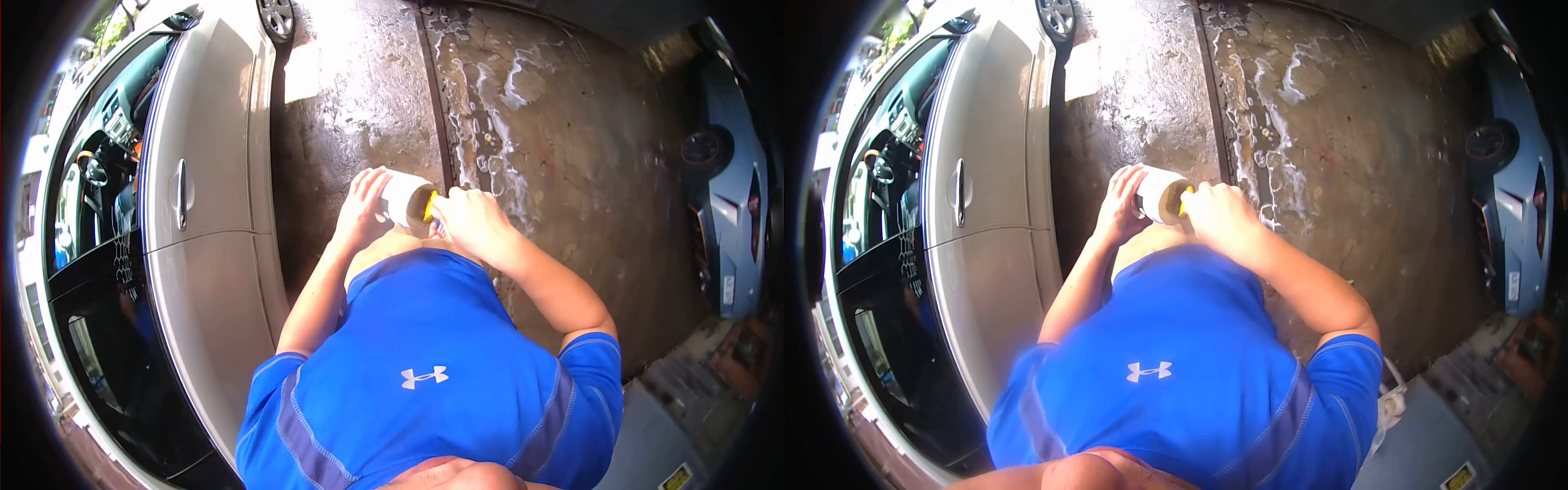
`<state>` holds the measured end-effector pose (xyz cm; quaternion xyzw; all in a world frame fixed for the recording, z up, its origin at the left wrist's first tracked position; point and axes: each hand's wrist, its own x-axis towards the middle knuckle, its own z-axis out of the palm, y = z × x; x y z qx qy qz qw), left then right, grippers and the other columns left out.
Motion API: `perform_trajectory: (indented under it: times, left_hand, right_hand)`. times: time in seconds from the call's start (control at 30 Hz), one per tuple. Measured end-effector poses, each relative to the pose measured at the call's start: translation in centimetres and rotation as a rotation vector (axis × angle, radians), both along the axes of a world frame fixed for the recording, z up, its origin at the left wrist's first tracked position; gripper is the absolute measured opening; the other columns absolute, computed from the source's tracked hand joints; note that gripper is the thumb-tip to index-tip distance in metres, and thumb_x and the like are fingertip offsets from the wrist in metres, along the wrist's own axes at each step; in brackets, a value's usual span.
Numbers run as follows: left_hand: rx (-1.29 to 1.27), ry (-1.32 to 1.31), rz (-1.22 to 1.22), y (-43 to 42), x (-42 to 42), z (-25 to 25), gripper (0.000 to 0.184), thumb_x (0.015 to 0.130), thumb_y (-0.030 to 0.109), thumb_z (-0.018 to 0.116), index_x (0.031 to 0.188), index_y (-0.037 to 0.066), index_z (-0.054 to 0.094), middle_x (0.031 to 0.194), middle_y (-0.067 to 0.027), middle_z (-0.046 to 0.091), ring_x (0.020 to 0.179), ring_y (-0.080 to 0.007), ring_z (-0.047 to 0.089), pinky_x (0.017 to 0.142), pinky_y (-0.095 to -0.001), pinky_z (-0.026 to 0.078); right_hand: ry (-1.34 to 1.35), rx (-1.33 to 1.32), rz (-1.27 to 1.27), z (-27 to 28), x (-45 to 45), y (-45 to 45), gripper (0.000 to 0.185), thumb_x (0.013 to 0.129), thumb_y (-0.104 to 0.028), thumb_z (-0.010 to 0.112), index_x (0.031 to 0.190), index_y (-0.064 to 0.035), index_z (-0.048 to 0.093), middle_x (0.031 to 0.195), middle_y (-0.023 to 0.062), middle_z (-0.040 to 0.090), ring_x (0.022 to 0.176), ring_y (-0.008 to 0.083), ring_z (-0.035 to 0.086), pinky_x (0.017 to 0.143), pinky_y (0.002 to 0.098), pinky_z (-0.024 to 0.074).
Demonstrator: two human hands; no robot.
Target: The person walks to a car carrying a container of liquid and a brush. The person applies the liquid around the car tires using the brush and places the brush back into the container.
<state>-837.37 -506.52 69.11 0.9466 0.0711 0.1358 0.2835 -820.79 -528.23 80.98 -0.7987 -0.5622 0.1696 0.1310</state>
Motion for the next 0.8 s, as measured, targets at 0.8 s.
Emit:
perform_trajectory:
  times: [0.8]
  left_hand:
    - [0.023, -0.089, 0.107, 46.9, 44.2, -4.1, 0.083, 0.063, 0.003, 0.082, 0.143, 0.004, 0.057, 0.143, -0.0199, 0.059, 0.14, -0.0432, 0.051, 0.121, -0.0519, 0.044]
  right_hand:
    - [-0.065, -0.159, 0.194, -2.9, 45.5, 51.0, 0.022, 0.095, -0.023, 0.069, 0.096, -0.0012, 0.072, 0.087, 0.0205, 0.074, 0.08, 0.0383, 0.077, 0.074, 0.049, 0.0624]
